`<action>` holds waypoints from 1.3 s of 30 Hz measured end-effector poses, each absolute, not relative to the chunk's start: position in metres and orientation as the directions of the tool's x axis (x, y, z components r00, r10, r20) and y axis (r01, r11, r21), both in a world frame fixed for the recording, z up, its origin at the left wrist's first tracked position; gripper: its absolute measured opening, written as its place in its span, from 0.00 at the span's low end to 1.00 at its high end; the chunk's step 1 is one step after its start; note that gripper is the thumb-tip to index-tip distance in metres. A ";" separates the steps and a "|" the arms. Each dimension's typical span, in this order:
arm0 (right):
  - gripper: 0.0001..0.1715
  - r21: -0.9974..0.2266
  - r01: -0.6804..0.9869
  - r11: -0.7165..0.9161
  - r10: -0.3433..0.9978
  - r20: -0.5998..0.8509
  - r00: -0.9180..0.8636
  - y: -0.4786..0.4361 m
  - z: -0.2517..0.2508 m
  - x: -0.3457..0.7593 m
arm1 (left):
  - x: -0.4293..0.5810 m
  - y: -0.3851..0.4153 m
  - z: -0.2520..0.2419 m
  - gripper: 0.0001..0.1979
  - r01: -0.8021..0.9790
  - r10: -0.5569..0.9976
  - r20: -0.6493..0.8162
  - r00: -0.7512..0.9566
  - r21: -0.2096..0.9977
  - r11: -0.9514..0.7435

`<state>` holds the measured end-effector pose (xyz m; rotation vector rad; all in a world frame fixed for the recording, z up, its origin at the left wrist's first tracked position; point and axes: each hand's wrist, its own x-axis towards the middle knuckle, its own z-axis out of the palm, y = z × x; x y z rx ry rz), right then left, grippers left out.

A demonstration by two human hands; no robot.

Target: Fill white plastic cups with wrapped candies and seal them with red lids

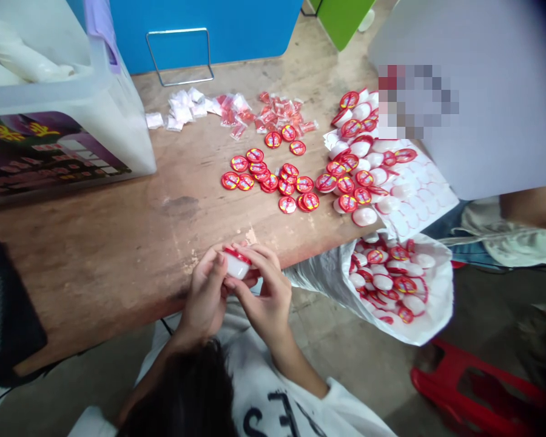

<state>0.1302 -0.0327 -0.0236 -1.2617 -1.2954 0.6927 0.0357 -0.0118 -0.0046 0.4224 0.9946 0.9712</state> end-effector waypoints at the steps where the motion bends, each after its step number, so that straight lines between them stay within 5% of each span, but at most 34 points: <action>1: 0.24 -0.933 0.264 0.243 0.923 0.306 0.234 -0.032 -0.024 0.131 | 0.035 -0.012 -0.005 0.22 -0.486 0.826 -0.526 0.203 0.679 0.551; 10: 0.17 -0.908 0.314 0.276 0.914 0.349 0.206 -0.033 -0.033 0.137 | 0.039 -0.011 -0.005 0.25 -0.406 0.783 -0.591 0.196 0.678 0.613; 15: 0.17 -0.935 0.197 0.297 0.942 0.320 0.101 -0.034 -0.032 0.140 | 0.028 -0.011 -0.018 0.24 -0.069 0.932 -0.354 0.076 0.931 0.359; 20: 0.15 -0.935 0.235 0.267 0.960 0.280 0.024 -0.031 -0.023 0.144 | 0.011 -0.011 -0.019 0.20 0.140 0.988 -0.152 -0.009 0.979 0.152; 23: 0.14 -0.940 0.272 0.205 0.976 0.219 0.020 -0.032 -0.020 0.146 | 0.001 -0.008 -0.011 0.22 0.052 0.982 -0.180 -0.060 0.982 0.183; 25: 0.14 -0.951 0.261 0.163 0.984 0.176 0.025 -0.033 -0.020 0.147 | -0.007 -0.004 -0.006 0.27 -0.021 0.960 -0.266 0.089 0.963 0.269; 29: 0.17 -0.971 0.196 0.136 0.981 0.159 0.107 -0.032 -0.019 0.143 | -0.016 0.001 -0.003 0.20 -0.031 0.879 -0.354 0.319 0.923 0.383; 34: 0.17 -0.965 0.180 0.193 0.937 0.235 0.258 -0.029 -0.018 0.133 | -0.008 -0.005 -0.010 0.21 -0.123 0.889 -0.371 0.269 0.902 0.414; 39: 0.16 -0.966 0.096 0.239 0.945 0.254 0.205 -0.031 -0.018 0.130 | -0.007 -0.011 -0.021 0.23 -0.206 0.873 -0.403 0.276 0.862 0.463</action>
